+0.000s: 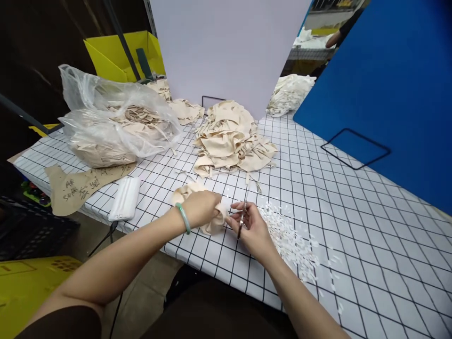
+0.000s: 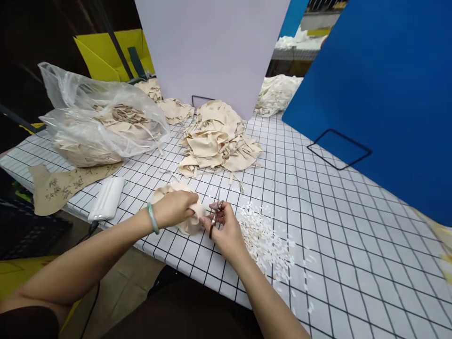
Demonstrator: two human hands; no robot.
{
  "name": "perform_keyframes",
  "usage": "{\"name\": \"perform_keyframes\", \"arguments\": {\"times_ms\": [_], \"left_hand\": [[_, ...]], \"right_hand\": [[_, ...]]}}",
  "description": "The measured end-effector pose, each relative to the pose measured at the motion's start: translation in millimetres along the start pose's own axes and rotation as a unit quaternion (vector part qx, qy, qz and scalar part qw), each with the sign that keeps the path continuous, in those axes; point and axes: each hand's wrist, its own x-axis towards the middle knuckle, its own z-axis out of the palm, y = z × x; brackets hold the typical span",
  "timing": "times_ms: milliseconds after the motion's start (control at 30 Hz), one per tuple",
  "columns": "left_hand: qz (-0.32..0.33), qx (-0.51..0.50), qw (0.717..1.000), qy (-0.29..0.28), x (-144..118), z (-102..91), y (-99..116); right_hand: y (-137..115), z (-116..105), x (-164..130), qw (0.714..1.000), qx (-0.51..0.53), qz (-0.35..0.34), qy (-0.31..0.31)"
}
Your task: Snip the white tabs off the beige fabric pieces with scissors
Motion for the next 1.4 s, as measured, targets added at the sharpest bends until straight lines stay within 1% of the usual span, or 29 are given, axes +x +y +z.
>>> {"name": "perform_keyframes", "arguments": {"times_ms": [67,133,233,300,400,467,567,633,700,767,800,833,867,900,933,967,1000,1033,1067,1100,1133,1167,1233,1267,1300,1333,1367,1400], "left_hand": [[0.002,-0.022,0.999,-0.031,-2.6,1.6,2.0],[0.008,-0.045,0.997,-0.058,-6.4,-5.5,-2.8],[0.032,-0.116,0.989,-0.086,-15.4,-19.0,-6.7],[0.048,-0.197,0.975,-0.091,-22.9,-24.8,-5.7],[0.032,-0.324,0.940,-0.105,-33.4,-28.2,-4.9],[0.010,-0.390,0.912,-0.127,-38.3,-28.2,-5.4],[-0.012,-0.448,0.881,-0.154,-41.9,-24.4,-4.0],[-0.018,-0.469,0.869,-0.160,-43.2,-19.8,-0.8],[-0.013,-0.482,0.864,-0.145,-45.4,-14.5,3.5],[0.000,-0.497,0.858,-0.132,-49.0,-9.9,7.9],[0.003,-0.513,0.848,-0.134,-51.2,-8.0,9.7],[0.002,-0.539,0.830,-0.142,-53.3,-6.4,11.3],[-0.004,-0.574,0.804,-0.154,-55.1,-5.1,12.4],[-0.014,-0.613,0.772,-0.164,-56.4,-4.1,13.0],[-0.024,-0.650,0.740,-0.171,-57.2,-3.4,13.2],[-0.033,-0.679,0.713,-0.173,-57.3,-2.9,13.0],[-0.039,-0.697,0.694,-0.176,-57.0,-2.6,12.6],[-0.044,-0.704,0.686,-0.180,-56.5,-2.5,11.9],[-0.046,-0.700,0.689,-0.181,-55.9,-2.4,11.3],[-0.049,-0.686,0.704,-0.175,-55.6,-2.4,10.7],[-0.052,-0.663,0.730,-0.159,-55.8,-2.4,10.4],[-0.053,-0.629,0.765,-0.131,-56.5,-2.2,10.3],[-0.040,-0.534,0.842,-0.057,-59.6,-1.6,10.8],[-0.026,-0.482,0.875,-0.027,-61.5,-1.3,11.3],[-0.009,-0.439,0.899,-0.008,-63.2,-1.2,11.8],[0.004,-0.412,0.911,-0.002,-64.4,-1.4,12.1],[0.011,-0.407,0.913,-0.003,-64.9,-1.9,12.1],[0.012,-0.421,0.907,-0.006,-64.6,-2.9,11.7]], "right_hand": [[5.0,1.7,-1.7,1.000,0.013,0.025,0.003],[5.6,4.3,-5.3,1.000,0.001,0.029,0.012],[-4.3,10.2,-6.8,1.000,-0.011,-0.017,-0.004],[-14.3,11.6,-1.6,0.999,0.010,-0.050,-0.019],[-26.3,4.5,11.7,0.996,0.059,-0.069,0.006],[-31.1,-3.3,18.5,0.994,0.082,-0.073,0.017],[-36.3,-11.1,20.9,0.991,0.104,-0.087,0.004],[-39.4,-13.2,19.6,0.986,0.135,-0.102,-0.008],[-41.9,-14.9,19.7,0.982,0.155,-0.106,-0.016],[-43.4,-17.4,22.1,0.988,0.126,-0.083,-0.019],[-43.8,-18.9,23.7,0.994,0.091,-0.068,-0.009],[-43.9,-20.4,24.9,0.997,0.051,-0.056,0.009],[-44.0,-21.6,25.3,0.998,0.017,-0.054,0.028],[-43.9,-22.3,24.6,0.997,0.001,-0.063,0.035],[-43.6,-22.5,22.8,0.997,0.005,-0.080,0.022],[-43.2,-22.0,20.0,0.995,0.026,-0.098,-0.018],[-42.5,-21.1,16.8,0.990,0.055,-0.110,-0.075],[-41.6,-19.9,13.6,0.982,0.078,-0.112,-0.133],[-40.4,-18.8,11.1,0.975,0.092,-0.104,-0.175],[-39.2,-18.1,9.7,0.972,0.097,-0.086,-0.194],[-38.4,-18.1,9.8,0.975,0.101,-0.062,-0.190],[-38.1,-19.1,11.4,0.978,0.108,-0.037,-0.173],[-40.3,-23.8,17.5,0.980,0.134,0.003,-0.145],[-42.7,-26.7,20.9,0.979,0.150,0.012,-0.137],[-45.7,-29.2,23.7,0.978,0.160,0.015,-0.131],[-48.6,-30.5,25.1,0.979,0.160,0.012,-0.123],[-50.9,-30.0,24.8,0.982,0.152,0.003,-0.115],[-52.1,-27.4,22.5,0.984,0.141,-0.007,-0.111]]}}
